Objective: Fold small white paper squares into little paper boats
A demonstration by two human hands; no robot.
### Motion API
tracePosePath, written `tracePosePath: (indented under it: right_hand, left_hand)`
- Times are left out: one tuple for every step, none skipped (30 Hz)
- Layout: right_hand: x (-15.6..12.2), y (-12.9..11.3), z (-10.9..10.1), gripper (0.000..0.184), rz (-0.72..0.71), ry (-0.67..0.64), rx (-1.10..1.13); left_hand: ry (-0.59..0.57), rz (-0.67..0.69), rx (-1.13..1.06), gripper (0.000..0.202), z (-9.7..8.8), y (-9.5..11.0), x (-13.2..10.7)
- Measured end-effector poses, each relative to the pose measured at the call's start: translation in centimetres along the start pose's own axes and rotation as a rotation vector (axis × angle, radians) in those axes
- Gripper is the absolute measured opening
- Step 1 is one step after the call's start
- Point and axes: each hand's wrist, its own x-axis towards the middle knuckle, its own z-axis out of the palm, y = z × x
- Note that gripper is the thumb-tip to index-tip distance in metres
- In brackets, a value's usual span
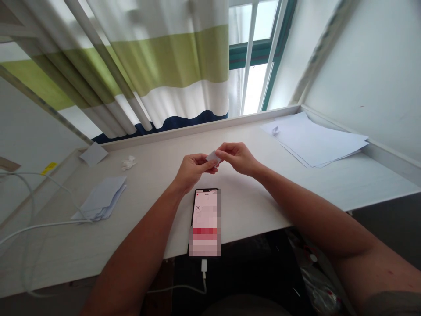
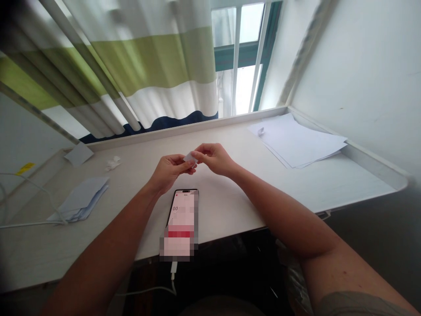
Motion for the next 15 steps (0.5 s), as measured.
tracePosePath:
  right_hand:
    - [-0.1,0.0,0.3,0.035,0.004,-0.008,0.005]
    - [-0.3,0.0,0.5,0.031,0.003,-0.002,0.003]
    - [-0.3,0.0,0.6,0.028,-0.001,0.011,-0.005]
    - [-0.4,0.1,0.8,0.026,-0.004,0.019,-0.017]
    - [-0.4,0.2,0.8,0.025,-0.004,0.017,-0.029]
    - [-0.4,0.2,0.9,0.024,-0.004,0.006,-0.038]
    - [-0.3,0.4,0.9,0.024,-0.007,-0.009,-0.043]
    - [-0.3,0.5,0.8,0.023,-0.015,-0.021,-0.044]
    - [-0.3,0.6,0.7,0.023,-0.029,-0.026,-0.050]
    - [-0.3,0.6,0.6,0.023,-0.053,-0.026,-0.069]
    - [-0.3,0.6,0.4,0.024,-0.086,-0.023,-0.099]
    - [-0.4,0.6,0.2,0.026,-0.122,-0.038,-0.148]
    - [-0.4,0.5,0.0,0.027,-0.164,-0.076,-0.202]
    - [-0.4,0.4,-0.2,0.027,-0.201,-0.122,-0.247]
    - [-0.5,0.2,-0.4,0.025,-0.228,-0.158,-0.282]
  left_hand:
    - [-0.017,-0.006,0.010,0.038,0.1,0.0,-0.1]
    - [-0.038,-0.015,0.016,0.037,0.2,0.0,-0.2]
    - [-0.063,-0.027,0.018,0.036,0.3,0.0,-0.2]
    - [-0.092,-0.041,0.015,0.036,0.4,0.0,-0.3]
    - [-0.119,-0.056,0.006,0.035,0.4,0.0,-0.4]
    - [-0.137,-0.066,-0.007,0.035,0.4,0.1,-0.4]
    - [-0.145,-0.072,-0.020,0.036,0.4,0.1,-0.4]
    - [-0.139,-0.072,-0.032,0.036,0.3,0.1,-0.3]
    - [-0.121,-0.068,-0.040,0.036,0.1,0.1,-0.2]
    - [-0.099,-0.063,-0.045,0.037,-0.1,0.0,-0.1]
    - [-0.078,-0.059,-0.046,0.038,-0.4,0.0,0.0]
    - [-0.063,-0.060,-0.047,0.038,-0.6,0.0,0.1]
    - [-0.055,-0.065,-0.049,0.040,-0.8,0.0,0.1]
    - [-0.052,-0.071,-0.051,0.041,-1.0,-0.1,0.2]
    - [-0.056,-0.079,-0.049,0.043,-1.2,-0.1,0.3]
